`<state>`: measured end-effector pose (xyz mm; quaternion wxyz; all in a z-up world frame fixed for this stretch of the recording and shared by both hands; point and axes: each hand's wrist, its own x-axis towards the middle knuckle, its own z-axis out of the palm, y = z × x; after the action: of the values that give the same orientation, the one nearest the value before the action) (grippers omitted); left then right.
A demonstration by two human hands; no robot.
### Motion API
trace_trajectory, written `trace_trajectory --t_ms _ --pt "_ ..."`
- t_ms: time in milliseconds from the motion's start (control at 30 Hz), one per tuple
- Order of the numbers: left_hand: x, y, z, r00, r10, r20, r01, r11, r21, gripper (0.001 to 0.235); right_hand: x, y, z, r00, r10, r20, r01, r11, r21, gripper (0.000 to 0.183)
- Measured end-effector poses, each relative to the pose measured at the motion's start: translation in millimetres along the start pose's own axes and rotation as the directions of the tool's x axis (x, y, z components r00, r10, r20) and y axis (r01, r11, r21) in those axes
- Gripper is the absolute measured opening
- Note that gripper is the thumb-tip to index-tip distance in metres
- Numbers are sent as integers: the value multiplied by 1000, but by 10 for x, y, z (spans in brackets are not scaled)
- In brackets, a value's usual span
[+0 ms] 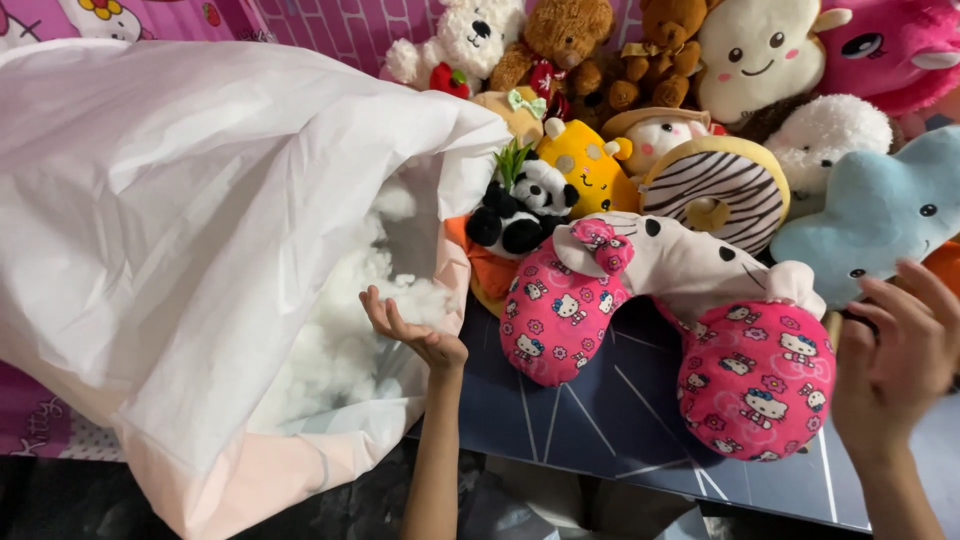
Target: Stuffing a pink Hello Kitty neck pillow with white fiberfill using hands and a wooden stick to push the material in.
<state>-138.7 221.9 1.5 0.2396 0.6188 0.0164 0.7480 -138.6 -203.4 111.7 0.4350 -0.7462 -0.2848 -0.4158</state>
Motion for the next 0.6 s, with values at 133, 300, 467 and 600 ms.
trace_trajectory --t_ms 133,300,467,600 --pt "-103 -60 -169 998 -39 -45 38 999 -8 62 595 -424 785 941 -251 228 256 967 6 26" --pt "-172 -231 -378 989 -103 -105 119 980 159 79 751 -836 2013 635 -551 541 427 834 348 48" --pt "-112 -254 -420 987 -116 -110 131 981 143 82 126 -969 3257 384 -440 812 359 881 308 64" --pt "-128 -265 -380 979 -155 -131 168 981 95 84 -703 -686 4284 401 -476 783 571 798 194 54"
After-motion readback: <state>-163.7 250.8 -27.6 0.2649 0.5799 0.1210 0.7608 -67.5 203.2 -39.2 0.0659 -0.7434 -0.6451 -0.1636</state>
